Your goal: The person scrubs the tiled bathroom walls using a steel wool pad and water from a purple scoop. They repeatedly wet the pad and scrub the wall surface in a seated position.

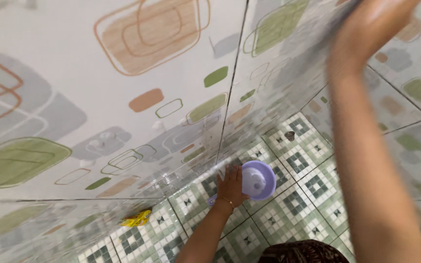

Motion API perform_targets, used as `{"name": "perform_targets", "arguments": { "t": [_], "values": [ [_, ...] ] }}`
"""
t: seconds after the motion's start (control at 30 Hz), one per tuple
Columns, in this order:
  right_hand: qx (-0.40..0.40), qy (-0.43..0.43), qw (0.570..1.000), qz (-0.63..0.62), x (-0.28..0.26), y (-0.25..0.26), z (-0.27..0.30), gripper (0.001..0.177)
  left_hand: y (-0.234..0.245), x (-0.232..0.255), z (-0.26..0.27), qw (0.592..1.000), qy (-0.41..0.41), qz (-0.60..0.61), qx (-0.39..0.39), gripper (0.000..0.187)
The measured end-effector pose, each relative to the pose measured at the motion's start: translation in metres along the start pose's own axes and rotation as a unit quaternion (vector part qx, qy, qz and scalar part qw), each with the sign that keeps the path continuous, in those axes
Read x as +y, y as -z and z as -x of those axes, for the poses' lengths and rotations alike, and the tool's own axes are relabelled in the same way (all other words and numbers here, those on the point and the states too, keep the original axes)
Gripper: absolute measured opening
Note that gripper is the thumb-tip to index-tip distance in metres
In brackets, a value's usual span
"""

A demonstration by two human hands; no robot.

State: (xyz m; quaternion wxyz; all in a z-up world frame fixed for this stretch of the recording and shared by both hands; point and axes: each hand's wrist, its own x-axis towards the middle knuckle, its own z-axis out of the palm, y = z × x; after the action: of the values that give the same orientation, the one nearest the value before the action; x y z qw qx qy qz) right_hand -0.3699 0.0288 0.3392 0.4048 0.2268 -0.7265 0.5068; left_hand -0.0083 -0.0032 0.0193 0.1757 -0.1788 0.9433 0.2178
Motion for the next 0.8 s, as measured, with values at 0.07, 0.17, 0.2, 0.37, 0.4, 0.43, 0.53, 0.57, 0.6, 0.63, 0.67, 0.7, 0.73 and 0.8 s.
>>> {"name": "perform_targets", "arguments": {
  "t": [0.07,0.17,0.2,0.37,0.4,0.43,0.53,0.57,0.6,0.63,0.67,0.7,0.73,0.8],
  "values": [
    [-0.004,0.016,1.0,0.025,-0.012,0.003,0.046,0.041,0.0,0.002,0.002,1.0,0.008,-0.001,-0.012,0.121],
    [-0.058,-0.048,0.996,0.043,-0.028,0.012,0.117,0.05,-0.005,0.004,0.002,1.0,0.013,-0.01,-0.008,0.112],
    [-0.075,-0.064,0.993,0.062,-0.031,0.015,0.133,0.055,-0.008,0.002,0.003,1.0,0.01,-0.014,0.002,0.108],
    [-0.085,-0.182,0.979,-0.036,-0.048,0.023,0.151,0.059,-0.035,-0.019,0.021,0.999,0.006,0.008,0.038,0.092],
    [-0.077,-0.202,0.974,-0.064,-0.056,0.024,0.142,0.059,-0.037,-0.024,0.027,0.999,0.007,0.01,0.039,0.09],
    [-0.067,-0.176,0.978,-0.093,-0.068,0.026,0.136,0.056,-0.038,-0.03,0.033,0.999,0.008,0.012,0.039,0.089],
    [-0.058,-0.119,0.984,-0.12,-0.116,0.028,0.126,0.051,-0.034,-0.044,0.051,0.999,0.005,0.018,0.043,0.092],
    [-0.065,-0.119,0.987,-0.082,-0.134,0.029,0.127,0.053,-0.032,-0.048,0.058,0.999,0.004,0.019,0.044,0.094],
    [-0.069,-0.12,0.989,-0.042,-0.153,0.03,0.132,0.055,-0.029,-0.05,0.064,0.999,0.0,0.02,0.04,0.094],
    [-0.077,-0.093,0.992,-0.028,-0.174,0.03,0.142,0.053,-0.025,-0.051,0.069,0.999,-0.003,0.022,0.036,0.095],
    [-0.085,-0.063,0.994,-0.012,-0.195,0.03,0.153,0.051,-0.02,-0.051,0.072,0.999,-0.009,0.024,0.032,0.095],
    [-0.079,-0.014,0.997,-0.019,-0.215,0.03,0.163,0.054,-0.014,-0.051,0.074,0.999,-0.013,0.017,0.034,0.094],
    [-0.075,0.034,0.996,-0.025,-0.233,0.031,0.176,0.057,-0.011,-0.05,0.08,0.999,-0.016,0.013,0.032,0.093],
    [-0.087,0.094,0.979,-0.157,-0.268,0.037,0.205,0.068,-0.006,-0.048,0.093,0.999,-0.022,0.01,0.024,0.088]
  ]
}}
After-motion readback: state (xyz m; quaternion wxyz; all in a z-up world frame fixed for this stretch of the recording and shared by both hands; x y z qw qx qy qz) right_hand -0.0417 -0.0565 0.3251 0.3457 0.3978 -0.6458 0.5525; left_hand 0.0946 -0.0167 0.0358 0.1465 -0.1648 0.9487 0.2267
